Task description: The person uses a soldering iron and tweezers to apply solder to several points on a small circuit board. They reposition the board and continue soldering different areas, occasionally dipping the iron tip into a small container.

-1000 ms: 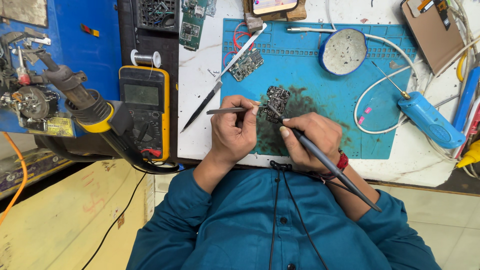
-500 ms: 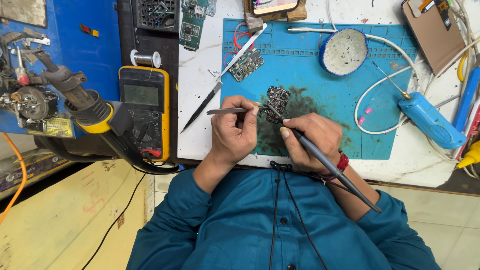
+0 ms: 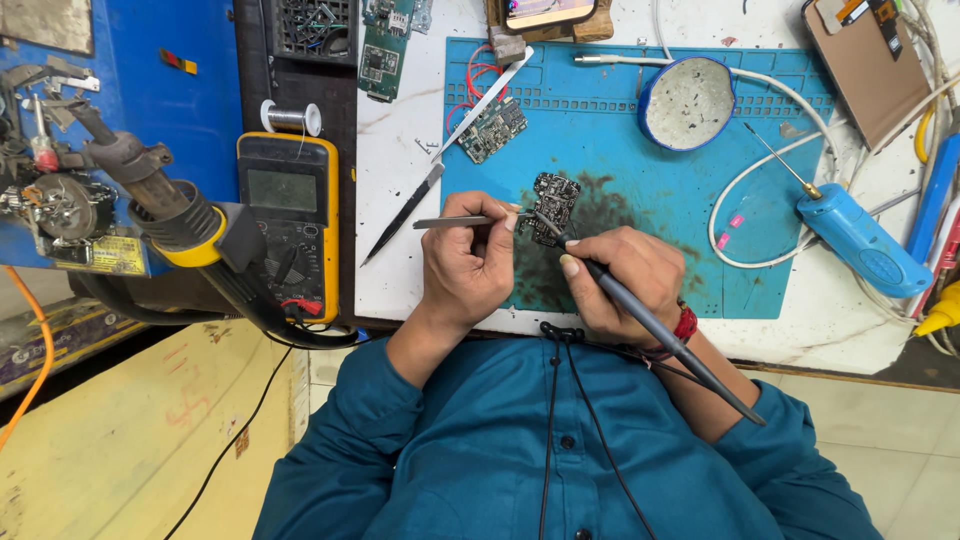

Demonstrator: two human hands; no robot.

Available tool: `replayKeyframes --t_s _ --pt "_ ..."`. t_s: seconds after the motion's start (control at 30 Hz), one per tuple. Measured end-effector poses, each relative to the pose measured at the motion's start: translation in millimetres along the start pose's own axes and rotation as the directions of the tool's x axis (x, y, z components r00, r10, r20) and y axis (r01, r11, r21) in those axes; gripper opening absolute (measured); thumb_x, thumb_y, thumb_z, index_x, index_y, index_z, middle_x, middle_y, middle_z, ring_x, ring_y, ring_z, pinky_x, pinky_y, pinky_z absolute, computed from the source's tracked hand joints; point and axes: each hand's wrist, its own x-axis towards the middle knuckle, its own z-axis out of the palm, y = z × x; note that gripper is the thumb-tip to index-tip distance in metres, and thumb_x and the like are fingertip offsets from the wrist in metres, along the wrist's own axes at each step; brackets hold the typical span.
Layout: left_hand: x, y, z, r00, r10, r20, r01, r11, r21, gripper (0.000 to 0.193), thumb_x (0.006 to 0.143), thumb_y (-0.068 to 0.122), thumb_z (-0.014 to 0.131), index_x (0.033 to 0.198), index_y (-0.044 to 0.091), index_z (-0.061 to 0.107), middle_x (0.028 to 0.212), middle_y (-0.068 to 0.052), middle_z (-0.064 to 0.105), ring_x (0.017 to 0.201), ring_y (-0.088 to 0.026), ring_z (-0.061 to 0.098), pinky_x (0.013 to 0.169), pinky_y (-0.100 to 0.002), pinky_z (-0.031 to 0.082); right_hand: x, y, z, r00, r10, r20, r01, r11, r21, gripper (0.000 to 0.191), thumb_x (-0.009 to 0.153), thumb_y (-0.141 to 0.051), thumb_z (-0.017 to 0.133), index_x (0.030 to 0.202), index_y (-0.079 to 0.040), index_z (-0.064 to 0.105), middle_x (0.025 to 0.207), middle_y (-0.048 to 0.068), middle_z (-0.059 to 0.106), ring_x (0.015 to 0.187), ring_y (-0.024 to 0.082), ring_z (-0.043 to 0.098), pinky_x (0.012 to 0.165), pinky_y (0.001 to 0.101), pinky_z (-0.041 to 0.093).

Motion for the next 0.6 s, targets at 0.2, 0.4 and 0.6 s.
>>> replayKeyframes --t_s 0.2,0.4,0.6 --pt "-0.5 -0.7 -0.7 1.0 0.007 0.003 -0.007 1.0 0.01 0.013 0.103 -0.001 0.065 0.11 0.001 0.053 0.097 -0.009 0.074 0.061 -0.001 0.05 0.053 -0.019 0.041 0.0 -0.3 0.0 1.0 0.009 -0.005 -0.009 1.0 -0.008 0.014 0.088 -0.003 0.078 0.098 -0.001 0.069 0.083 0.012 0.07 0.067 0.024 0.066 0.061 0.0338 0.05" --pt "-0.5 -1.6 -0.6 1.0 0.01 0.002 -0.01 1.0 0.001 0.014 0.103 -0.001 0.065 0.11 0.001 0.053 0.097 -0.008 0.074 0.06 0.0 0.049 0.053 -0.019 0.04 0.2 -1.0 0.1 1.0 0.008 -0.001 -0.008 1.0 -0.003 0.013 0.088 -0.004 0.078 0.098 -0.002 0.069 0.082 0.012 0.07 0.066 0.024 0.066 0.06 0.0338 0.05" --pt "-0.6 -1.4 -0.6 1.0 0.016 -0.004 -0.016 1.0 0.007 0.014 0.103 0.0 0.065 0.11 0.002 0.053 0.098 -0.009 0.074 0.061 -0.001 0.049 0.053 -0.019 0.04 0.1 -1.5 0.0 1.0 0.013 -0.013 -0.013 1.0 -0.017 0.014 0.088 -0.004 0.078 0.098 -0.002 0.069 0.082 0.012 0.069 0.066 0.024 0.066 0.06 0.0341 0.049"
